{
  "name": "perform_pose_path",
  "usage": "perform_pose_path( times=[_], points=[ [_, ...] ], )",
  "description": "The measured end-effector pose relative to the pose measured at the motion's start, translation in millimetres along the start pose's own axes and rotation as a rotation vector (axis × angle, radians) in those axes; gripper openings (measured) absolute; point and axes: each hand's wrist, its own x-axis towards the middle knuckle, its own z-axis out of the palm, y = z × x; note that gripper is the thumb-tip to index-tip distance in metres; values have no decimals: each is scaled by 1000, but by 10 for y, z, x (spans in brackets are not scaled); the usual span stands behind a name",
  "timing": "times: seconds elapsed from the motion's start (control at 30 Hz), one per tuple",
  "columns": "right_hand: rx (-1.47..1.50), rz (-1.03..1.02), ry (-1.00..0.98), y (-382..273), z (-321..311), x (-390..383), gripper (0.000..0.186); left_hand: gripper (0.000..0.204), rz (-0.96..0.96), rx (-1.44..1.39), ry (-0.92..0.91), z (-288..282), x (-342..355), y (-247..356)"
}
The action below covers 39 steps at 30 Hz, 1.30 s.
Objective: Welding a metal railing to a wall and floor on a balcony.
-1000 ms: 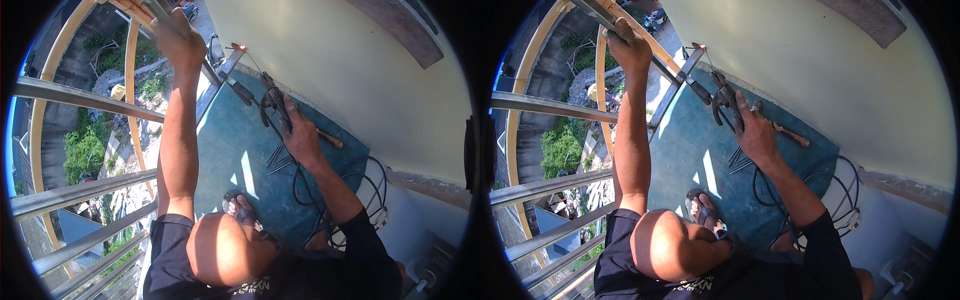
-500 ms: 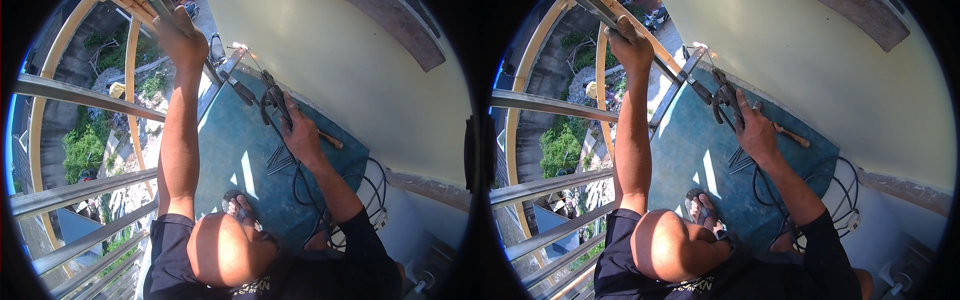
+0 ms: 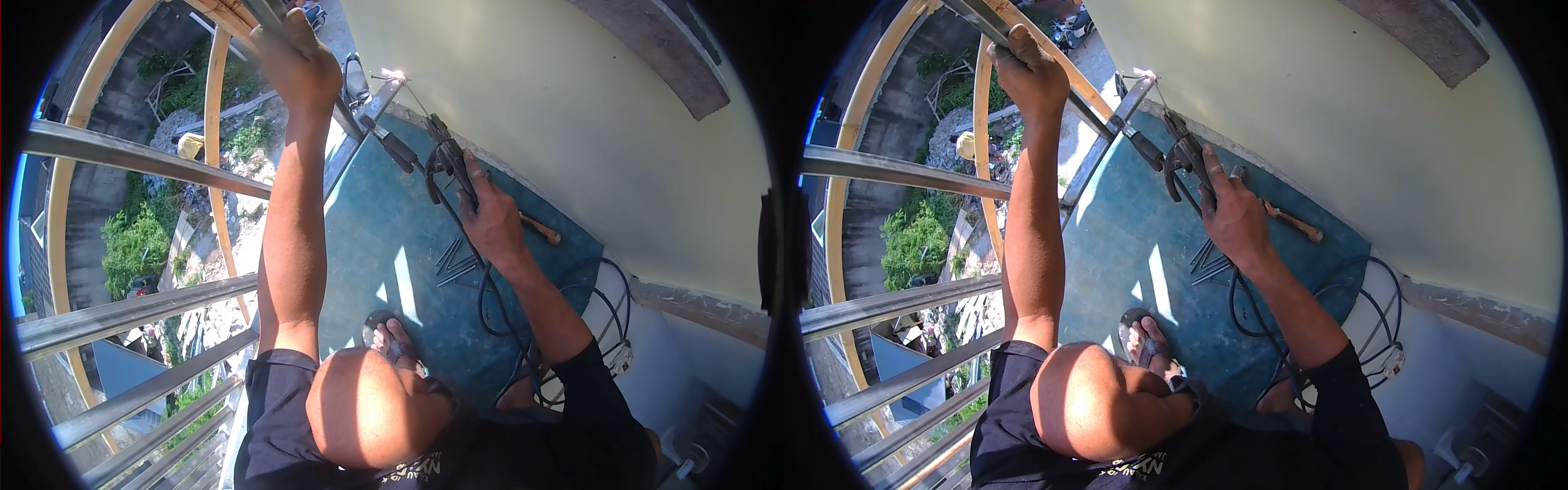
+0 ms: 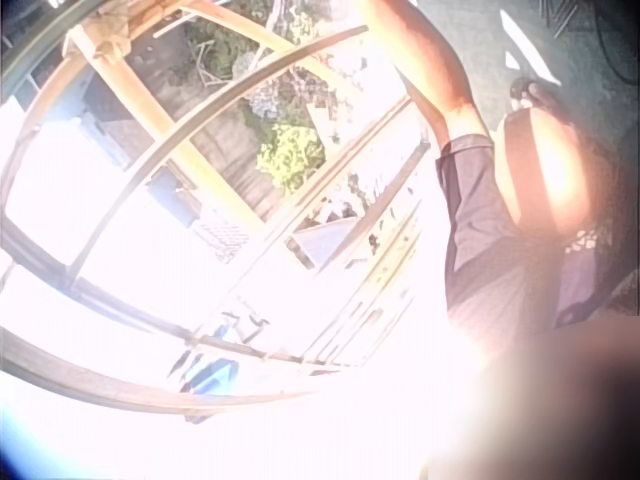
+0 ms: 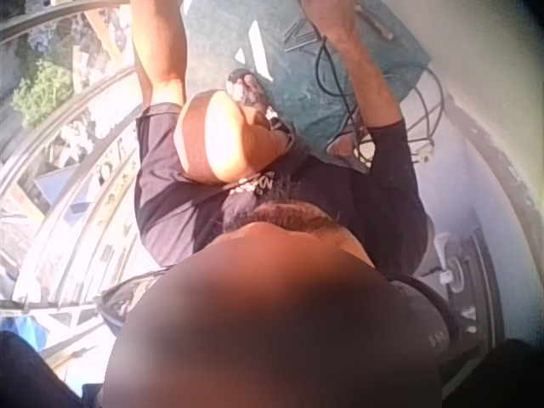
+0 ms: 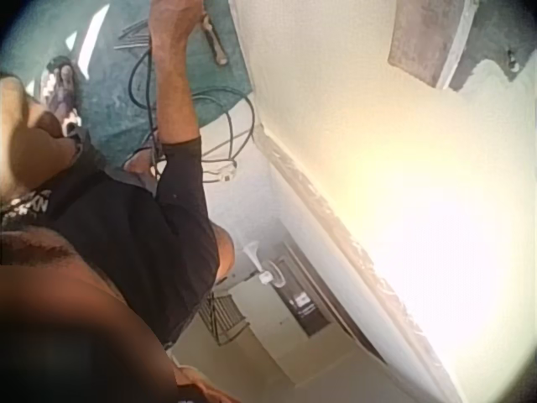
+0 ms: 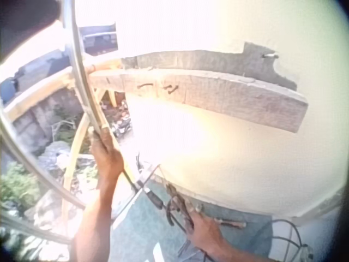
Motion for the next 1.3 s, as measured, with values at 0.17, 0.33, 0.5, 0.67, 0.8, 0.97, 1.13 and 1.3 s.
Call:
perform_pose_path(
  times=[0.17, 0.33, 0.5, 0.67, 0.8, 0.97, 1.13, 1.3],
  points=[
    [6, 29, -10, -18, -11, 2, 68, 52, 128, 56, 31, 9, 18, -13],
    [3, 47, -30, -10, -5, -6, 69, 53, 20, -5, 14, 13, 7, -2],
    [-15, -139, 82, 19, 2, -56, 72, 54, -9, -19, 1, 8, 10, -15],
    [-17, -11, 23, 12, 6, -91, 72, 55, 17, 14, 12, 7, 9, -20],
    [-32, 4, 14, -8, 5, -68, 73, 56, 13, 14, 17, 8, 13, 8],
    [-28, -9, 31, -18, -6, -53, 71, 56, -66, -31, -24, -4, -13, 34],
    [-22, 25, -7, -14, -1, -35, 70, 55, 39, 23, 24, 15, 7, -17],
    [-32, 26, -5, -8, 8, -68, 70, 53, 125, 90, -6, -2, 27, -37]
  ],
)
